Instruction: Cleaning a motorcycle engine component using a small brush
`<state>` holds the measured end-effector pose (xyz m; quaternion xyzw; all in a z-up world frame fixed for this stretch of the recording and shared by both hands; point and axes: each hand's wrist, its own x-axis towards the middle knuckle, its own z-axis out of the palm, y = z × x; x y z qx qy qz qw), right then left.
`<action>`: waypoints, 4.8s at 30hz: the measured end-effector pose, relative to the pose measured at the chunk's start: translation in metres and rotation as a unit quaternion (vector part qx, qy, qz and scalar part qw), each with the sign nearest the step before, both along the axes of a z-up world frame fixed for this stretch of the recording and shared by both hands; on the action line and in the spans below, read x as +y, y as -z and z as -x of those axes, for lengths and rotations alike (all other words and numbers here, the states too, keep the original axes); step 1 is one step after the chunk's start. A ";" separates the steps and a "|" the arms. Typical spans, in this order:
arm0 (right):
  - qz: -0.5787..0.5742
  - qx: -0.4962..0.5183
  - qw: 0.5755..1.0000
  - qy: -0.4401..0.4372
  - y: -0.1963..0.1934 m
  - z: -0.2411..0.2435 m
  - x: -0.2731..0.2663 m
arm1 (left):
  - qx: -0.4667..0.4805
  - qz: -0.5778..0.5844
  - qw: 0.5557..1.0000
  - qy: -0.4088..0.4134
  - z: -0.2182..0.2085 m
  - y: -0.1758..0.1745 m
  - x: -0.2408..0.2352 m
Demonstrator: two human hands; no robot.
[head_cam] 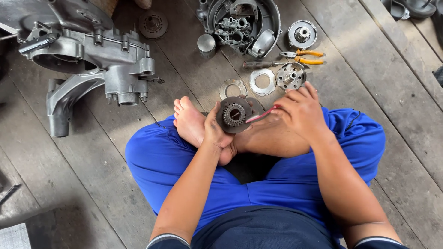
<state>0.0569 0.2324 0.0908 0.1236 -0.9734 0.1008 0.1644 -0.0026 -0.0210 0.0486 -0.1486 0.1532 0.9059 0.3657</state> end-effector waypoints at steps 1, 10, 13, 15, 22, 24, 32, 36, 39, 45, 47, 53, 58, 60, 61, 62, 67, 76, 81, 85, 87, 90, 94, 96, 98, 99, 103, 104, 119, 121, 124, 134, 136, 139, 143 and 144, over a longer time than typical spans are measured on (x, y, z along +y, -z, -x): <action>-0.002 0.000 1.000 0.000 0.002 0.002 -0.011 | 0.000 -0.002 1.000 0.000 0.000 0.000 0.000; 0.011 -0.030 0.999 -0.010 0.001 0.002 -0.010 | 0.031 -0.038 0.999 0.021 -0.001 0.017 -0.001; 0.026 -0.061 0.998 -0.024 0.006 0.000 -0.023 | 0.038 0.022 0.997 0.060 0.001 0.008 0.002; 0.045 -0.070 0.996 -0.037 0.014 -0.002 -0.028 | -0.005 0.041 0.996 0.081 0.000 0.006 -0.002; 0.005 -0.005 1.000 -0.022 0.001 -0.006 -0.030 | 0.006 0.073 0.987 0.143 0.004 -0.016 -0.005; -0.016 0.027 1.000 0.001 0.003 -0.010 -0.029 | 0.016 0.067 0.987 0.145 0.005 -0.009 -0.003; 0.028 0.160 0.986 0.037 -0.005 -0.011 -0.027 | 0.008 0.050 0.995 0.085 0.002 0.012 -0.009; 0.121 0.144 0.982 0.005 -0.014 -0.002 -0.007 | 0.055 0.029 0.997 0.051 -0.001 0.027 -0.012; 0.151 0.081 0.984 -0.053 0.004 -0.005 -0.023 | 0.064 0.025 0.997 0.027 0.003 0.041 -0.004; 0.084 0.013 0.995 -0.045 -0.044 -0.003 -0.069 | 0.026 -0.023 0.999 0.006 0.007 0.047 -0.001; 0.085 0.019 0.996 -0.033 -0.023 -0.003 -0.066 | 0.010 -0.012 1.000 0.000 0.009 0.039 0.002; 0.084 0.094 0.991 0.055 0.008 -0.006 -0.057 | 0.016 0.011 0.998 -0.067 0.012 0.047 0.001; 0.185 0.070 0.980 -0.029 0.016 -0.010 -0.068 | 0.012 0.059 0.990 -0.128 0.008 0.051 0.004; 0.175 -0.126 0.976 0.005 0.058 -0.018 -0.072 | 0.005 0.084 0.988 -0.129 0.009 0.059 0.008; 0.175 -0.125 0.977 0.006 0.050 -0.012 -0.072 | 0.006 0.084 0.988 -0.128 0.012 0.071 0.010; 0.199 -0.140 0.970 -0.002 0.042 -0.008 -0.072 | 0.004 0.088 0.987 -0.134 0.013 0.084 0.010; 0.076 0.008 0.994 0.075 -0.053 -0.006 -0.095 | -0.014 0.112 0.979 -0.167 0.010 0.070 0.013; 0.104 -0.061 0.990 0.067 0.046 -0.013 -0.076 | 0.010 0.169 0.965 -0.200 0.009 0.086 0.022; 0.175 0.015 0.978 0.112 0.010 -0.016 -0.086 | 0.051 0.224 0.944 -0.236 0.003 0.066 0.026; 0.134 -0.138 0.977 0.087 0.032 -0.024 -0.089 | 0.097 0.290 0.914 -0.268 0.007 0.088 0.030; 0.114 -0.003 0.984 0.137 0.005 -0.013 -0.088 | 0.106 0.313 0.911 -0.248 -0.003 0.042 0.031; 0.136 -0.003 0.983 0.123 0.030 -0.018 -0.079 | 0.115 0.333 0.900 -0.255 -0.007 0.031 0.033; 0.022 -0.129 0.985 0.116 0.081 -0.018 -0.069 | 0.163 0.406 0.868 -0.234 -0.006 0.042 0.037; 0.126 -0.020 0.978 0.168 0.033 -0.011 -0.081 | 0.187 0.407 0.862 -0.236 0.011 0.103 0.036; 0.161 -0.018 0.974 0.156 0.030 -0.015 -0.078 | 0.169 0.379 0.879 -0.235 0.002 0.066 0.035; 0.197 -0.020 0.970 0.143 0.029 -0.016 -0.076 | 0.147 0.353 0.894 -0.232 -0.002 0.049 0.034; 0.223 -0.180 0.954 0.090 0.040 -0.030 -0.088 | 0.124 0.332 0.909 -0.220 -0.003 0.031 0.027; 0.205 -0.180 0.959 0.078 0.040 -0.027 -0.086 | 0.118 0.312 0.916 -0.224 -0.001 0.032 0.027; 0.156 -0.035 0.979 0.128 -0.011 -0.020 -0.079 | 0.360 0.366 0.819 -0.257 -0.009 0.030 0.019; 0.151 -0.019 0.983 0.104 -0.012 -0.020 -0.078 | 0.388 0.366 0.812 -0.237 -0.010 0.026 0.017; 0.117 -0.108 0.983 0.090 -0.021 -0.018 -0.075 | 0.437 0.411 0.763 -0.241 -0.011 0.019 0.013; 0.170 -0.100 0.975 0.104 0.014 -0.013 -0.024 | 0.544 0.519 0.611 -0.247 -0.014 -0.009 0.016; 0.205 -0.090 0.968 0.111 -0.014 -0.011 -0.036 | 0.557 0.523 0.591 -0.257 -0.013 -0.009 0.019; 0.229 -0.148 0.959 0.074 -0.042 -0.009 -0.054 | 0.573 0.530 0.574 -0.247 -0.014 -0.008 0.020; 0.304 -0.131 0.932 0.143 0.004 -0.007 -0.036 | 0.599 0.533 0.534 -0.269 -0.015 -0.001 0.024; 0.377 -0.147 0.907 0.121 -0.002 -0.006 -0.039 | 0.614 0.530 0.513 -0.282 -0.016 0.001 0.026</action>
